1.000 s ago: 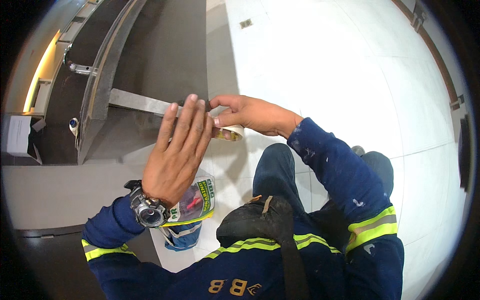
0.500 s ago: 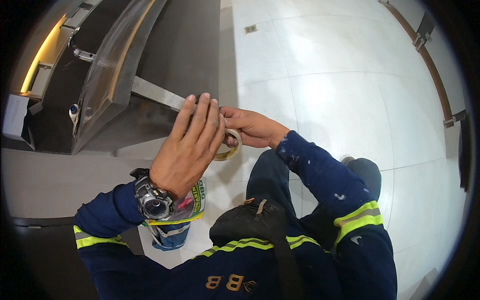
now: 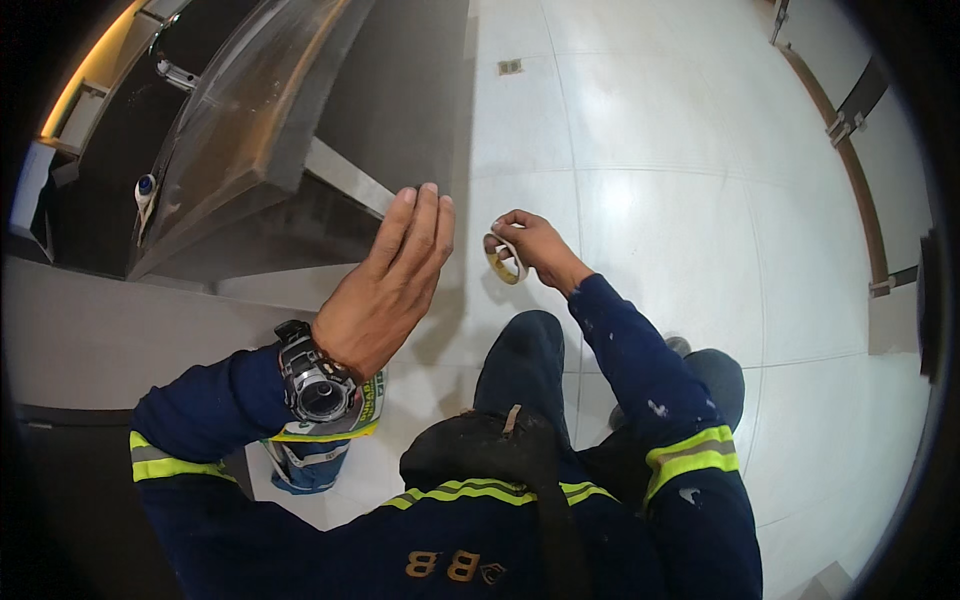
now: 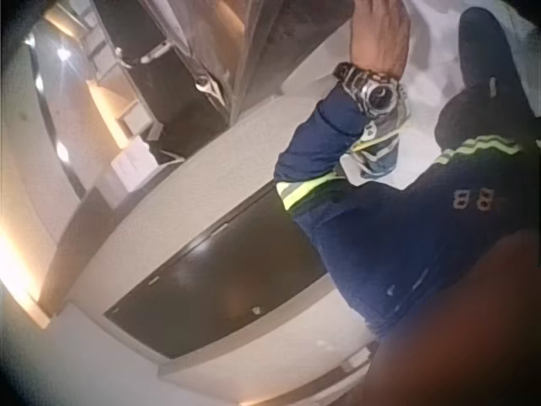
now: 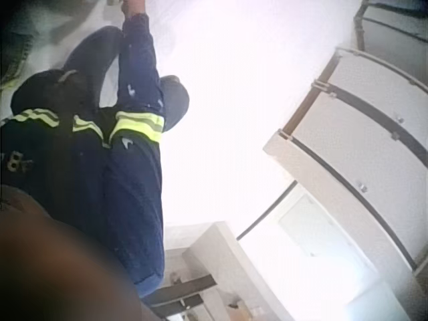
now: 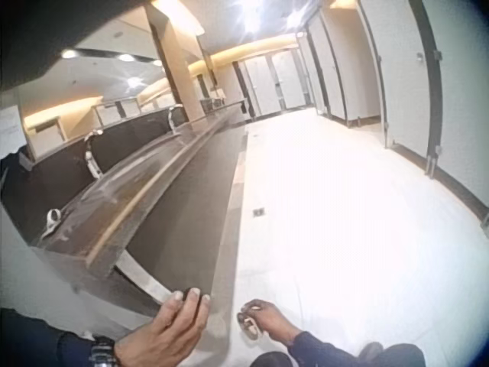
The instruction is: The person kneels in a restroom and applies masking tape along the edge of a stainless steel sink cabinet. Then, using a putty knife and a small trowel, the person spreads a gray compound along the taped edge of the cabinet.
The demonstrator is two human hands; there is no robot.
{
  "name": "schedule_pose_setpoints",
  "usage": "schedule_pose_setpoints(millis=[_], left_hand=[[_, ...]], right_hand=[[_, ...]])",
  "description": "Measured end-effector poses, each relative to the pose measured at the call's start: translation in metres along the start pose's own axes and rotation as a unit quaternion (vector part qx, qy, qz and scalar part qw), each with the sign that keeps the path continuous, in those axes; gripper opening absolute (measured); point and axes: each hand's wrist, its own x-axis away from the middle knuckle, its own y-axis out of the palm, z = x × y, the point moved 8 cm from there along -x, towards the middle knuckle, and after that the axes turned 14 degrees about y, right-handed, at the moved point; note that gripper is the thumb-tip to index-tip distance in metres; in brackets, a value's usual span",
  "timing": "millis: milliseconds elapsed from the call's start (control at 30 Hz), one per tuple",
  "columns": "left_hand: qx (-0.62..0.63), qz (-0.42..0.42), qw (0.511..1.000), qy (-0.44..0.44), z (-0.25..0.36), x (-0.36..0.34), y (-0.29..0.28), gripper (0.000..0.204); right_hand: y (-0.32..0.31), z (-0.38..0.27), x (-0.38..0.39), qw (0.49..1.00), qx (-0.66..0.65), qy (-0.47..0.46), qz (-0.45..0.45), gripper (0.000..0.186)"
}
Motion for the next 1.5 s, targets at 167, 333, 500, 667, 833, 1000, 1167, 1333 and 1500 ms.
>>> schedule_pose_setpoints(millis=[167,333,500,667,833,1000,1167,1333,1500], left_hand=[[0.161,0.125,0.979,-0.019,-0.010,0.011,-0.020,0.025],[0.471,0.423,0.758,-0.156,-0.023,0.027,-0.036,0.034],[0.592,0.478,0.602,-0.242,-0.021,0.021,-0.032,0.043],[0.580,0.482,0.603,-0.259,-0.010,0.013,-0.028,0.039],[0.654,0.462,0.537,-0.267,-0.003,0.016,-0.019,0.036],[0.658,0.480,0.514,-0.268,0.008,0.033,-0.016,0.032],[0.654,0.469,0.535,-0.255,0.007,0.051,-0.013,0.018],[0.610,0.488,0.565,-0.266,0.000,0.067,-0.015,0.012],[0.407,0.545,0.683,-0.267,-0.012,0.085,-0.030,0.019]], right_hand=[[0.010,-0.047,0.077,0.993,0.113,-0.029,0.024,0.028],[0.051,-0.088,0.196,0.976,0.181,-0.120,0.006,0.031],[0.072,-0.093,0.251,0.950,0.235,-0.197,0.055,0.036],[0.082,-0.087,0.259,0.922,0.299,-0.230,0.090,0.052],[0.089,-0.074,0.257,0.912,0.285,-0.273,0.115,0.061],[0.104,-0.073,0.260,0.901,0.295,-0.300,0.108,0.063],[0.115,-0.065,0.256,0.912,0.302,-0.265,0.085,0.065],[0.132,-0.060,0.259,0.915,0.261,-0.305,0.036,0.069],[0.144,-0.061,0.265,0.898,0.272,-0.341,0.059,0.067]])
